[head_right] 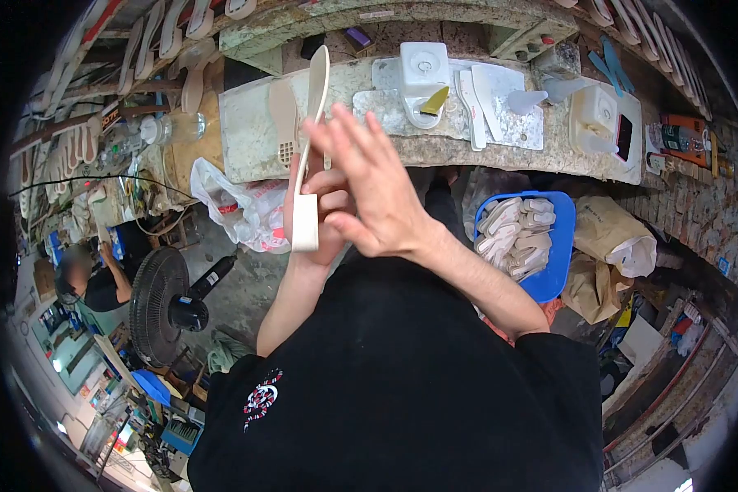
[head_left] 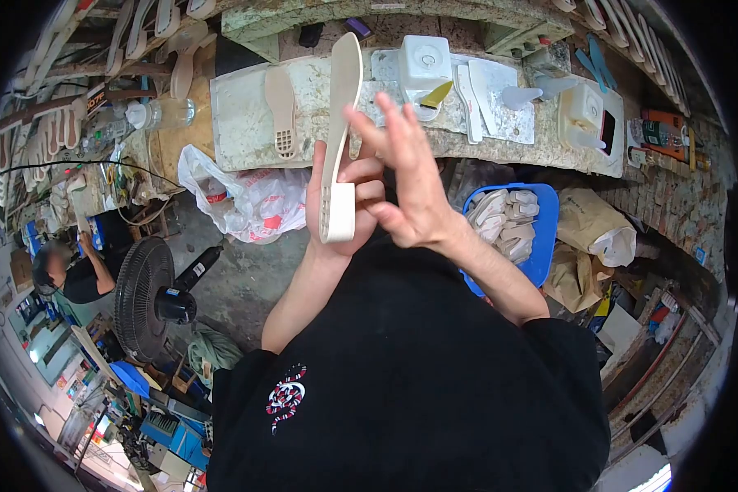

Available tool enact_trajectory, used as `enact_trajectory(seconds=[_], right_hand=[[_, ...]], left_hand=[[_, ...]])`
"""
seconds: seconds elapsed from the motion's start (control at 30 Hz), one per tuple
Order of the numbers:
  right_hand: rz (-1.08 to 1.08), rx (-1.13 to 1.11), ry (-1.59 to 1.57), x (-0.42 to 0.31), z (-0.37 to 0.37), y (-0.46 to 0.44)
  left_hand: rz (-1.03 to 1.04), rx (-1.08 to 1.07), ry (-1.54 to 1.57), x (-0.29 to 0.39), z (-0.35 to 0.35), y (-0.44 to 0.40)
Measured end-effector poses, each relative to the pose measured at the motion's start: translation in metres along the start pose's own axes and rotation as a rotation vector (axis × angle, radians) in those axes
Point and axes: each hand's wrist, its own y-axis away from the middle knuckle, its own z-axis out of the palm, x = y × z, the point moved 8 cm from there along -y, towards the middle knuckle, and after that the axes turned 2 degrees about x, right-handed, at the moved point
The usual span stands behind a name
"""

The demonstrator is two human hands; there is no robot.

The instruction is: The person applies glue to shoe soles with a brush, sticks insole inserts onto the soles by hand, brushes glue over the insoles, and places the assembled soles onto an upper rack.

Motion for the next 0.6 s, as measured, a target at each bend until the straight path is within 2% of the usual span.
enact_trajectory(seconds=[0.07,0.1,0.13,0.17,0.2,0.23,0.27,0.3,0.4,0.47,0.53,0.6], right_hand=[[-0.025,-0.098,-0.088,-0.017,0.010,0.005],[-0.103,-0.093,-0.243,-0.026,0.010,0.009],[-0.068,-0.085,-0.423,-0.031,0.009,0.015],[-0.096,0.029,-0.570,-0.035,0.004,0.017],[0.006,0.059,-0.666,-0.033,-0.006,0.010],[0.262,0.226,-0.709,-0.022,-0.008,0.024],[0.219,0.289,-0.607,-0.009,-0.018,0.026],[0.314,0.362,-0.518,0.007,-0.026,0.032],[0.777,0.570,-0.577,0.073,-0.026,0.087],[1.041,0.760,-0.618,0.152,-0.004,0.173],[1.539,0.905,-0.675,0.238,0.036,0.284],[1.956,1.187,-0.853,0.287,0.069,0.345]], left_hand=[[0.177,0.222,-0.294,0.012,-0.018,0.011],[0.178,0.222,-0.296,0.013,-0.017,0.010],[0.104,0.122,-0.214,0.007,-0.010,0.005],[0.032,0.024,-0.131,0.002,-0.001,0.001],[-0.039,-0.074,-0.047,-0.003,0.008,0.001],[-0.005,-0.038,-0.041,0.000,0.006,0.001],[0.029,-0.001,-0.036,0.003,0.005,0.001],[0.026,0.005,0.022,0.003,0.006,0.001],[0.025,0.007,0.008,0.006,0.006,0.004],[0.027,0.022,0.013,0.007,0.006,0.005],[0.022,0.021,0.039,0.011,0.003,0.006],[0.043,0.070,-0.008,0.015,0.000,0.008]])
